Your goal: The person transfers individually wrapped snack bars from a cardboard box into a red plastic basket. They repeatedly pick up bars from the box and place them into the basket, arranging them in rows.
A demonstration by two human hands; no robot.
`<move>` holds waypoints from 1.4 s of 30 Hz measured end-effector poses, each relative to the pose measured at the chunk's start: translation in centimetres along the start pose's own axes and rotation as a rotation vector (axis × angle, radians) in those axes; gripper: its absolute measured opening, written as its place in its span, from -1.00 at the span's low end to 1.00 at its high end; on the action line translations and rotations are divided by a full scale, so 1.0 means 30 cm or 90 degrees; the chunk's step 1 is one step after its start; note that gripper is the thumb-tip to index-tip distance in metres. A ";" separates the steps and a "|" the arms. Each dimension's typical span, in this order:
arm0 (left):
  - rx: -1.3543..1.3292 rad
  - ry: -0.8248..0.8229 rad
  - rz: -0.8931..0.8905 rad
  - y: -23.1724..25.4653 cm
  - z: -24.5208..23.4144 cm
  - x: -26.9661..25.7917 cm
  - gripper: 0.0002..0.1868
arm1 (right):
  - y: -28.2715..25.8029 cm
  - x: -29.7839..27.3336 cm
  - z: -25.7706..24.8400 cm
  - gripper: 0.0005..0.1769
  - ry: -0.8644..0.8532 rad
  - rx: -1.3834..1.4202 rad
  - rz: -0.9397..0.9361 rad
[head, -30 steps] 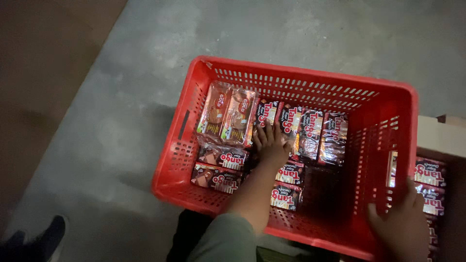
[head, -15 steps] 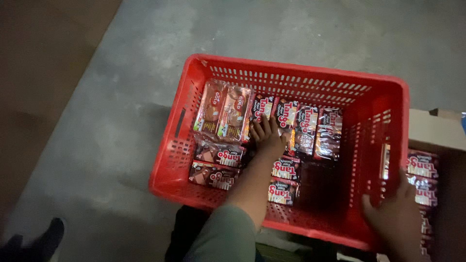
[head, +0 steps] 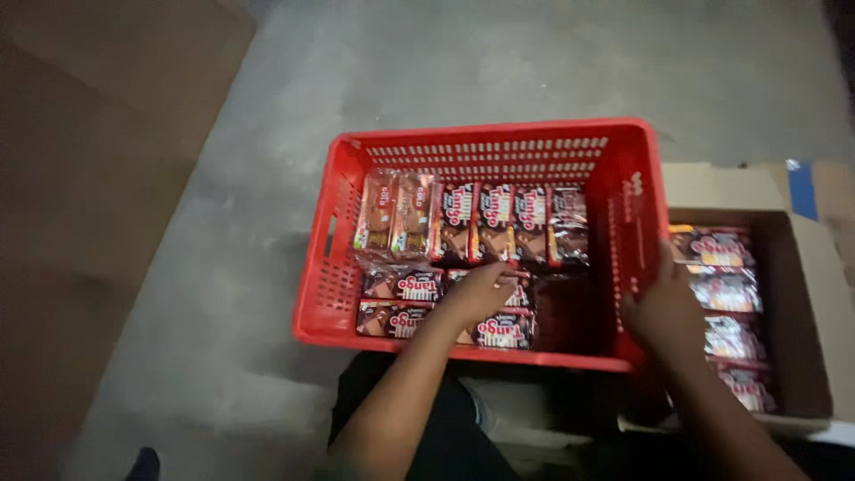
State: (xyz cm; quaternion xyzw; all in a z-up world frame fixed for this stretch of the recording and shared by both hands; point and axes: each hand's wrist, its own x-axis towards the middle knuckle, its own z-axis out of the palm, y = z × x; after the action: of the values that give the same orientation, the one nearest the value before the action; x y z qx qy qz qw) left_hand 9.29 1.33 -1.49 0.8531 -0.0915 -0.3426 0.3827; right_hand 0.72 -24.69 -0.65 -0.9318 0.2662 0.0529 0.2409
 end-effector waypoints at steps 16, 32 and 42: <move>0.300 0.224 0.156 -0.051 0.178 -0.231 -0.77 | 0.296 -0.114 -0.100 -0.28 -0.057 0.289 -0.237; 0.260 0.210 0.036 -0.016 0.185 -0.185 -0.80 | 0.881 0.242 0.101 -0.28 -0.081 -0.219 -0.245; 0.183 0.159 -0.058 -0.075 0.181 -0.131 -0.81 | 0.751 0.352 0.131 0.03 -0.187 -0.134 -0.061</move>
State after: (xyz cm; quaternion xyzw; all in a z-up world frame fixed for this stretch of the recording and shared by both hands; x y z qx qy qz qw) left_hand 2.55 1.32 -3.65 0.9380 -0.0525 -0.2346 0.2495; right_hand -1.90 -44.51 -15.98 -0.9456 0.1768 0.2046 0.1809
